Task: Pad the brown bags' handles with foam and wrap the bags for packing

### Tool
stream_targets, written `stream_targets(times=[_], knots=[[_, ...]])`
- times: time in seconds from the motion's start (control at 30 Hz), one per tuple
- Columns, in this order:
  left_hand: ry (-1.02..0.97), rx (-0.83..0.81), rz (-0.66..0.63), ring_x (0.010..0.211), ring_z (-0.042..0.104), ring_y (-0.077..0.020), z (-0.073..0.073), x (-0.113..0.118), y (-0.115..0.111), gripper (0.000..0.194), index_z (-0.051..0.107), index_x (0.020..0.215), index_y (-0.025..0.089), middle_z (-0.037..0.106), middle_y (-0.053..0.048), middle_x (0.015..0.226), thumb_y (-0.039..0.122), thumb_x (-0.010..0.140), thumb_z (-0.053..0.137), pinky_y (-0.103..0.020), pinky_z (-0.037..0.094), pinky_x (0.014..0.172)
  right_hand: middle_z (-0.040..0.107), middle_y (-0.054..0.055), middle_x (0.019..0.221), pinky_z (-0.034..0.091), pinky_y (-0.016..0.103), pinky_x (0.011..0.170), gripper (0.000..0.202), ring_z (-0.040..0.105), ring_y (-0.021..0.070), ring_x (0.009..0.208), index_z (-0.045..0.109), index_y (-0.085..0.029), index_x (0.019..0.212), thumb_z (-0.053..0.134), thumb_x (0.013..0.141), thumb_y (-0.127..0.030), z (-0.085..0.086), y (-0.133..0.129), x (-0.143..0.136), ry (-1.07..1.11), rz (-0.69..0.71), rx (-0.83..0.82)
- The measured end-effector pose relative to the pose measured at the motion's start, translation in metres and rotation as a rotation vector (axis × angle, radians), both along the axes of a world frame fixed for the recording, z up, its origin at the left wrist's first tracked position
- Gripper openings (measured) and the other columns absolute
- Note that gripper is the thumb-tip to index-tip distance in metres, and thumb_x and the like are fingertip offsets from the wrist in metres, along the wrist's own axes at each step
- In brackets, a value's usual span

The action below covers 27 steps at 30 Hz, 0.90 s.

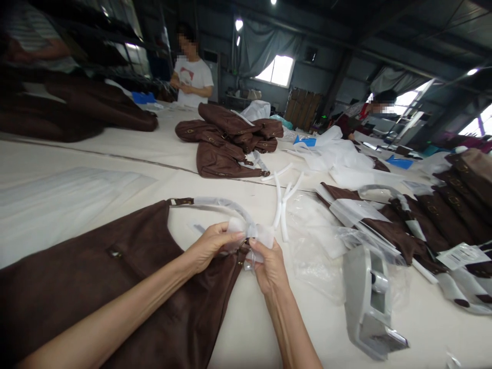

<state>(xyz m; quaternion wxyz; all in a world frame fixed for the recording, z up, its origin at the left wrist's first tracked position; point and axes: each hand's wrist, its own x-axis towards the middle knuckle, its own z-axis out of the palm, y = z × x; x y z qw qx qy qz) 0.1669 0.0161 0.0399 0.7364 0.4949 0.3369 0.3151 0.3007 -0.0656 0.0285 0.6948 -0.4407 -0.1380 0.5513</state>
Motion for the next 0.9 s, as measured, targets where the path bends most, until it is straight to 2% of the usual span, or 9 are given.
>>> stream_targets(times=[0.13,0.27,0.37,0.47,0.57,0.63,0.77,0.9], knots=[[0.007,0.076,0.011,0.056,0.054,-0.0105,0.014,0.005,0.001,0.041,0.068,0.073,0.013,0.064,0.000,0.066,0.043,0.056,0.090,-0.020,0.040,0.053,0.075,0.001,0.087,0.053,0.026,0.058,0.058,0.068,0.0163,0.071,0.067,-0.021,0.107,0.090,0.054,-0.017,0.004,-0.010,-0.003,-0.018,-0.076,0.050],[0.002,0.013,-0.102,0.068,0.064,-0.0198,0.016,0.014,-0.001,0.047,0.072,0.087,0.011,0.072,-0.010,0.082,0.053,0.067,0.080,-0.028,0.050,0.060,0.074,0.000,0.083,0.054,0.026,0.060,0.053,0.067,0.0159,0.071,0.067,-0.021,0.100,0.090,0.052,-0.017,0.000,-0.009,-0.008,-0.020,-0.131,0.043],[0.012,0.035,-0.117,0.064,0.063,-0.0195,0.013,0.021,0.004,0.037,0.073,0.079,0.011,0.071,-0.009,0.076,0.039,0.058,0.086,-0.028,0.049,0.059,0.073,-0.003,0.078,0.051,0.023,0.056,0.050,0.064,0.0132,0.065,0.068,-0.021,0.095,0.090,0.050,-0.018,-0.001,-0.009,-0.010,-0.071,-0.186,0.037],[0.031,0.092,-0.077,0.058,0.057,-0.0156,0.012,0.024,0.013,0.027,0.070,0.066,0.013,0.067,-0.004,0.065,0.030,0.054,0.086,-0.024,0.043,0.054,0.075,0.002,0.087,0.054,0.025,0.061,0.039,0.066,0.0152,0.071,0.071,-0.020,0.093,0.088,0.058,-0.026,0.000,-0.012,-0.005,-0.061,-0.092,0.062],[0.046,0.113,-0.079,0.063,0.060,-0.0175,0.014,0.020,0.019,0.027,0.071,0.070,0.013,0.070,-0.005,0.070,0.033,0.057,0.084,-0.025,0.046,0.058,0.075,0.010,0.099,0.057,0.033,0.069,0.034,0.069,0.0221,0.084,0.074,-0.016,0.088,0.080,0.072,-0.045,-0.003,-0.013,0.002,0.080,0.007,0.125],[0.058,0.114,-0.096,0.068,0.062,-0.0192,0.016,0.017,0.020,0.030,0.073,0.075,0.012,0.072,-0.008,0.075,0.035,0.059,0.083,-0.026,0.048,0.062,0.076,0.010,0.094,0.056,0.033,0.065,0.034,0.069,0.0221,0.080,0.074,-0.016,0.084,0.081,0.071,-0.046,-0.009,-0.009,0.003,0.149,-0.013,0.118],[0.083,0.132,-0.101,0.069,0.061,-0.0190,0.018,0.013,0.022,0.030,0.072,0.073,0.012,0.070,-0.006,0.074,0.036,0.059,0.083,-0.026,0.047,0.063,0.075,0.003,0.084,0.053,0.027,0.064,0.030,0.066,0.0164,0.072,0.072,-0.017,0.083,0.089,0.060,-0.030,-0.021,0.004,-0.010,0.116,-0.084,0.106],[0.100,0.140,-0.088,0.064,0.057,-0.0172,0.016,0.014,0.022,0.028,0.071,0.072,0.012,0.066,-0.002,0.066,0.038,0.065,0.079,-0.025,0.043,0.060,0.074,0.003,0.080,0.052,0.028,0.069,0.037,0.064,0.0162,0.071,0.071,-0.016,0.085,0.087,0.065,-0.043,-0.021,0.011,-0.028,0.044,-0.075,0.128]])
